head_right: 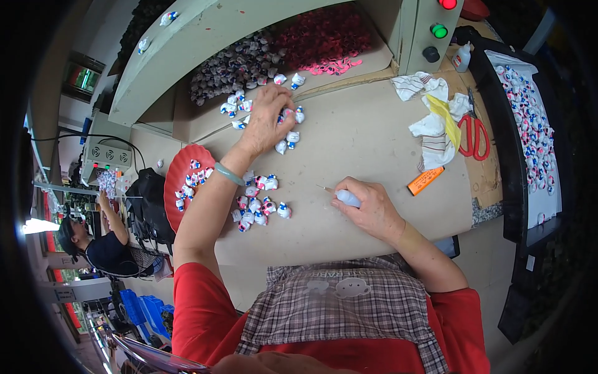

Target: The person applies glue from a bottle to small plastic accessories and attaches them to the main body of a figurine by hand.

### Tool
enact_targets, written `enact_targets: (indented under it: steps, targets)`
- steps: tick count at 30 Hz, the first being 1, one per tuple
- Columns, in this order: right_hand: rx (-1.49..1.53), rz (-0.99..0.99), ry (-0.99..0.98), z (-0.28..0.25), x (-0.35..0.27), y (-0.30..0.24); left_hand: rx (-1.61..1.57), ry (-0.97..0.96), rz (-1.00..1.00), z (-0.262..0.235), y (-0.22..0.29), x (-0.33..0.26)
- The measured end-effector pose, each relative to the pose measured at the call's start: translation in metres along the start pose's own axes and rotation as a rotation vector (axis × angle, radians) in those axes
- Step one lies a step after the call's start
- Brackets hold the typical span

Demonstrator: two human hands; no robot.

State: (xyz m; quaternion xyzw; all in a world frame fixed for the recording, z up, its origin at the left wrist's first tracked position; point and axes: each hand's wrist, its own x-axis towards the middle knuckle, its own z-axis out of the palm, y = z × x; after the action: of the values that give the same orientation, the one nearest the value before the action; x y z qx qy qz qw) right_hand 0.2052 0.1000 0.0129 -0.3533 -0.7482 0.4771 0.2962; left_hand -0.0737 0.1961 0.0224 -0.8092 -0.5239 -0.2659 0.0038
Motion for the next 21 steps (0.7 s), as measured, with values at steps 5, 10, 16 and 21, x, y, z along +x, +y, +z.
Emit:
enact_targets:
  steps: [5, 10, 16, 21]
  targets:
    - [0.007, -0.010, -0.004, 0.002, -0.001, 0.008, -0.221, -0.063, -0.010, -0.005, 0.020, -0.009]
    - [0.003, -0.003, 0.005, 0.001, -0.003, 0.005, -0.155, 0.086, 0.079, -0.003, 0.008, 0.015]
    - [-0.007, 0.001, -0.015, 0.002, 0.001, 0.006, 0.127, 0.005, -0.230, 0.015, -0.007, 0.055]
    - [-0.023, 0.011, -0.005, 0.002, 0.001, 0.007, 0.279, -0.019, -0.047, 0.018, -0.001, 0.049]
